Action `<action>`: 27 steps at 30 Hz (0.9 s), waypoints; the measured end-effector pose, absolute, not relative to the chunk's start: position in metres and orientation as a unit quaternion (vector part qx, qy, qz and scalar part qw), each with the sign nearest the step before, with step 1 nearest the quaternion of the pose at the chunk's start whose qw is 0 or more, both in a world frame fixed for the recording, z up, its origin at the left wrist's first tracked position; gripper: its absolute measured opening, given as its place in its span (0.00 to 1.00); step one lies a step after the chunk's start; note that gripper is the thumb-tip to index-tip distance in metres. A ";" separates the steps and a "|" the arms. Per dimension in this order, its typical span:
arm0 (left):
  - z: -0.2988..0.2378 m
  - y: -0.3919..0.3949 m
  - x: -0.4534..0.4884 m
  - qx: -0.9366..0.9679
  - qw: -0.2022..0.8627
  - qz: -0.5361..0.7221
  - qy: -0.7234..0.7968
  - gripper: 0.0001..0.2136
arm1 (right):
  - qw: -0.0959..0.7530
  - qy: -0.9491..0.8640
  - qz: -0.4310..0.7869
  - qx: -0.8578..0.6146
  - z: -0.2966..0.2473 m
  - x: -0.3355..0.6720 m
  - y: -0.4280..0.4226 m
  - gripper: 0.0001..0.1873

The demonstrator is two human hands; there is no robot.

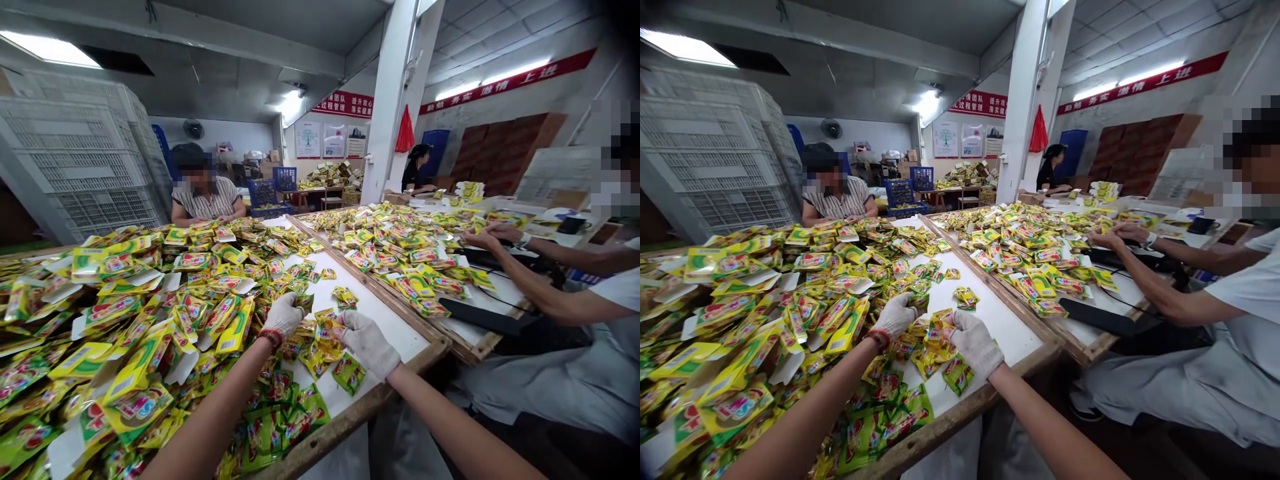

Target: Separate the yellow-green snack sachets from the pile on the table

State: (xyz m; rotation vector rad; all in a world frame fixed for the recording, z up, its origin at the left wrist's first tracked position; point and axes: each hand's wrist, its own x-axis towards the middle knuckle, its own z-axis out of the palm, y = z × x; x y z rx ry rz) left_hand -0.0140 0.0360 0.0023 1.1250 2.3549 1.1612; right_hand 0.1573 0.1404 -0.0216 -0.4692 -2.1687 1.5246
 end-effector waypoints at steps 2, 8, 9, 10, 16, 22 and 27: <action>0.008 0.015 0.006 0.390 0.180 0.446 0.785 0.16 | 0.228 -0.770 0.569 -0.173 -0.015 0.157 0.139 0.11; 0.015 -0.047 0.066 0.331 0.389 0.606 0.610 0.18 | 0.238 -0.826 0.487 -0.155 0.001 0.158 0.110 0.08; 0.014 -0.054 0.071 0.301 0.420 0.643 0.565 0.18 | 0.249 -0.838 0.462 -0.150 0.003 0.160 0.105 0.06; 0.012 -0.058 0.074 0.273 0.427 0.673 0.539 0.17 | 0.257 -0.845 0.444 -0.149 0.004 0.161 0.100 0.05; 0.000 -0.061 0.087 0.193 0.311 0.760 0.536 0.21 | 0.222 -0.755 0.587 -0.187 0.003 0.169 0.074 0.08; -0.001 -0.062 0.104 0.241 0.333 0.785 0.463 0.18 | 0.251 -0.751 0.567 -0.226 -0.001 0.170 0.058 0.08; -0.009 -0.065 0.103 0.201 0.175 0.704 0.658 0.22 | 0.225 -0.741 0.580 -0.253 -0.003 0.171 0.053 0.08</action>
